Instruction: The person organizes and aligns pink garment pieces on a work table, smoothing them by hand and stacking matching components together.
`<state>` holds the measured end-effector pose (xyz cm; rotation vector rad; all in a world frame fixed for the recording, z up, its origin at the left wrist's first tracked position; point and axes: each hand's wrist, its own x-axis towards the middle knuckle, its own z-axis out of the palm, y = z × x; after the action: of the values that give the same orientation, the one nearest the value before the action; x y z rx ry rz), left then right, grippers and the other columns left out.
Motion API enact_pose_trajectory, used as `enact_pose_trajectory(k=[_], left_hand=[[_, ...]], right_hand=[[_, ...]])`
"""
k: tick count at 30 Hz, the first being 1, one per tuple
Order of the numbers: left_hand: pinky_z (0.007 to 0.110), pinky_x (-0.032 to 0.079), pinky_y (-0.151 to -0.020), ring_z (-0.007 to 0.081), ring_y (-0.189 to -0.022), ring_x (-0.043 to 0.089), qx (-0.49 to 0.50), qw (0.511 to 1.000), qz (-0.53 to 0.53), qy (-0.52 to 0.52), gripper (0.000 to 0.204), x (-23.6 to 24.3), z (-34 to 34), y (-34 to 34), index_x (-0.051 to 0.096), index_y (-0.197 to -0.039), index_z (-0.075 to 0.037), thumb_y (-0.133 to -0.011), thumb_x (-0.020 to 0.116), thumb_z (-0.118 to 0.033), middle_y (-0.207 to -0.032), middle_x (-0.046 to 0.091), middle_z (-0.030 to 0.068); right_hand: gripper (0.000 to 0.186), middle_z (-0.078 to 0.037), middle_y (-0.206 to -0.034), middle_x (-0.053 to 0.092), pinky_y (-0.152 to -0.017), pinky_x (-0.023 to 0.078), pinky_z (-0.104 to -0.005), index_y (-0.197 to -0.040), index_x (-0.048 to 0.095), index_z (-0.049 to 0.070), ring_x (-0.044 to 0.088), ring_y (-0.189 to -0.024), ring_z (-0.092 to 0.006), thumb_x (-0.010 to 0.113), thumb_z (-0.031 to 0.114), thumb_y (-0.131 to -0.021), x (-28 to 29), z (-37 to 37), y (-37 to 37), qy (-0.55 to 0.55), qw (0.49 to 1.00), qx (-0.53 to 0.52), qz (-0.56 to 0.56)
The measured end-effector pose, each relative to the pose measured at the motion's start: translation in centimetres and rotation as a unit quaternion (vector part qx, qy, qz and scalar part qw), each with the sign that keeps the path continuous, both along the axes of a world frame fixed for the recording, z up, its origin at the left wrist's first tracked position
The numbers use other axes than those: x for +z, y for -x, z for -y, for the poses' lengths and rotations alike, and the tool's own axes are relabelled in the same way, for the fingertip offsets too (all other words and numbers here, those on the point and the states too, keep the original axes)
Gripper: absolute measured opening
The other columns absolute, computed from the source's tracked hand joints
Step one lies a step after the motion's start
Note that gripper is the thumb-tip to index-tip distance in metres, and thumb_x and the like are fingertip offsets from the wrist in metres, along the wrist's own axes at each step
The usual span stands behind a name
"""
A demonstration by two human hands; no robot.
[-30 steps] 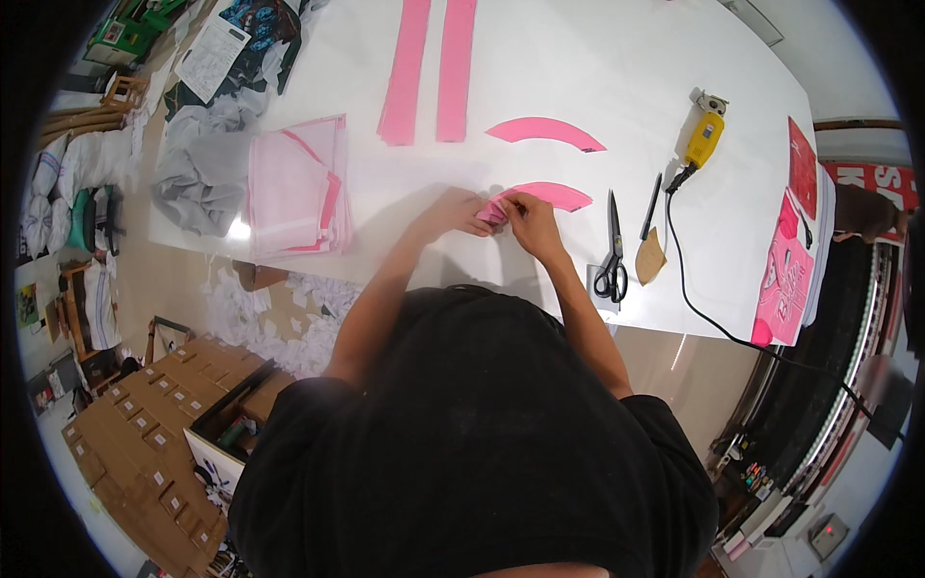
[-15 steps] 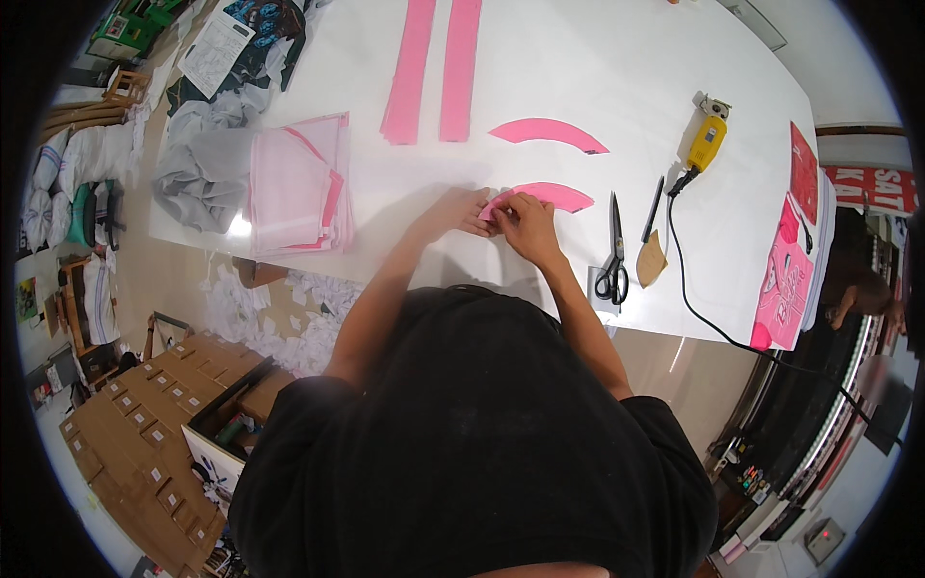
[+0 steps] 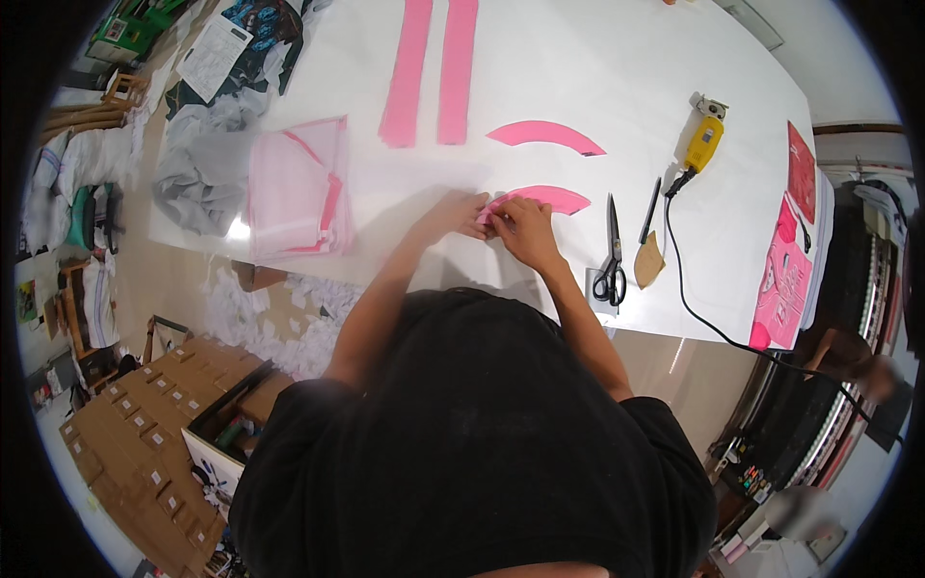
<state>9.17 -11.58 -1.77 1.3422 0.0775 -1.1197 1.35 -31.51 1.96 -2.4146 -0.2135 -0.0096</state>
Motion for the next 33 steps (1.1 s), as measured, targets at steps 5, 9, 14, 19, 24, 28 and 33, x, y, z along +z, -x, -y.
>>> enact_pose_trajectory(k=[5, 9, 14, 19, 24, 28, 33], left_hand=[[0.036, 0.066, -0.079, 0.0278, -0.090, 0.078, -0.012, 0.999, 0.036, -0.016, 0.054, 0.9, 0.4, 0.1, 0.066, -0.121, 0.008, -0.107, 0.058, -0.043, -0.112, 0.074, 0.0184], [0.036, 0.067, -0.072, 0.0263, -0.084, 0.078, -0.057, 0.976, 0.204, -0.047, 0.056, 0.9, 1.0, 0.1, 0.068, -0.113, 0.011, -0.103, 0.066, -0.044, -0.103, 0.074, 0.0207], [0.034, 0.067, -0.064, 0.0257, -0.072, 0.078, 0.029, 0.992, 0.075, -0.097, 0.058, 4.8, 2.4, 0.8, 0.069, -0.102, 0.014, -0.099, 0.072, -0.043, -0.088, 0.074, 0.0219], [0.034, 0.065, -0.058, 0.0257, -0.063, 0.076, 0.032, 0.985, 0.110, -0.128, 0.058, 4.7, 3.0, 0.8, 0.071, -0.093, 0.013, -0.098, 0.071, -0.045, -0.078, 0.073, 0.0212], [0.035, 0.065, -0.059, 0.0262, -0.066, 0.077, 0.053, 0.989, 0.078, -0.112, 0.063, 4.2, 2.8, 0.7, 0.069, -0.092, 0.014, -0.101, 0.064, -0.048, -0.078, 0.073, 0.0210], [0.036, 0.066, -0.061, 0.0298, -0.069, 0.077, 0.085, 0.992, 0.020, -0.090, 0.067, 2.9, 2.4, 0.6, 0.065, -0.102, 0.017, -0.103, 0.060, -0.049, -0.085, 0.072, 0.0225], [0.037, 0.067, -0.062, 0.0328, -0.070, 0.077, 0.086, 0.993, 0.008, -0.075, 0.068, 2.7, 2.0, 0.6, 0.059, -0.109, 0.019, -0.104, 0.060, -0.049, -0.087, 0.067, 0.0212]], right_hand=[[0.016, -0.009, -0.103, 0.070, -0.085, 0.039, -0.0491, -0.103, 0.076, 0.013, 0.063, -0.097, -0.0297, 0.070, 0.024, -0.093, 2.0, 0.2, 0.4, 0.013, 0.998, 0.020, 0.060], [0.018, -0.007, -0.107, 0.070, -0.084, 0.042, -0.0504, -0.106, 0.075, 0.013, 0.063, -0.100, -0.0300, 0.070, 0.021, -0.091, 1.3, 3.4, -0.5, -0.022, 0.997, -0.025, 0.070], [0.017, -0.006, -0.114, 0.072, -0.091, 0.041, -0.0484, -0.106, 0.076, 0.012, 0.063, -0.107, -0.0287, 0.070, 0.020, -0.092, 1.0, 8.5, -1.0, 0.157, 0.981, -0.112, -0.010], [0.016, -0.004, -0.114, 0.073, -0.095, 0.039, -0.0470, -0.104, 0.076, 0.013, 0.063, -0.109, -0.0271, 0.070, 0.023, -0.094, 0.4, 11.0, -1.8, 0.124, 0.978, -0.164, 0.022], [0.016, -0.003, -0.107, 0.072, -0.092, 0.039, -0.0463, -0.103, 0.077, 0.016, 0.063, -0.104, -0.0249, 0.072, 0.024, -0.090, 2.1, 7.6, -3.1, 0.173, 0.984, -0.037, 0.006], [0.018, -0.002, -0.094, 0.070, -0.090, 0.036, -0.0441, -0.097, 0.078, 0.014, 0.061, -0.094, -0.0229, 0.076, 0.030, -0.090, 1.8, 3.4, -2.4, 0.121, 0.993, 0.003, -0.005], [0.023, -0.006, -0.088, 0.067, -0.083, 0.035, -0.0470, -0.088, 0.076, 0.012, 0.061, -0.088, -0.0274, 0.072, 0.034, -0.091, 1.0, 1.3, -1.8, 0.112, 0.994, -0.009, 0.009]])
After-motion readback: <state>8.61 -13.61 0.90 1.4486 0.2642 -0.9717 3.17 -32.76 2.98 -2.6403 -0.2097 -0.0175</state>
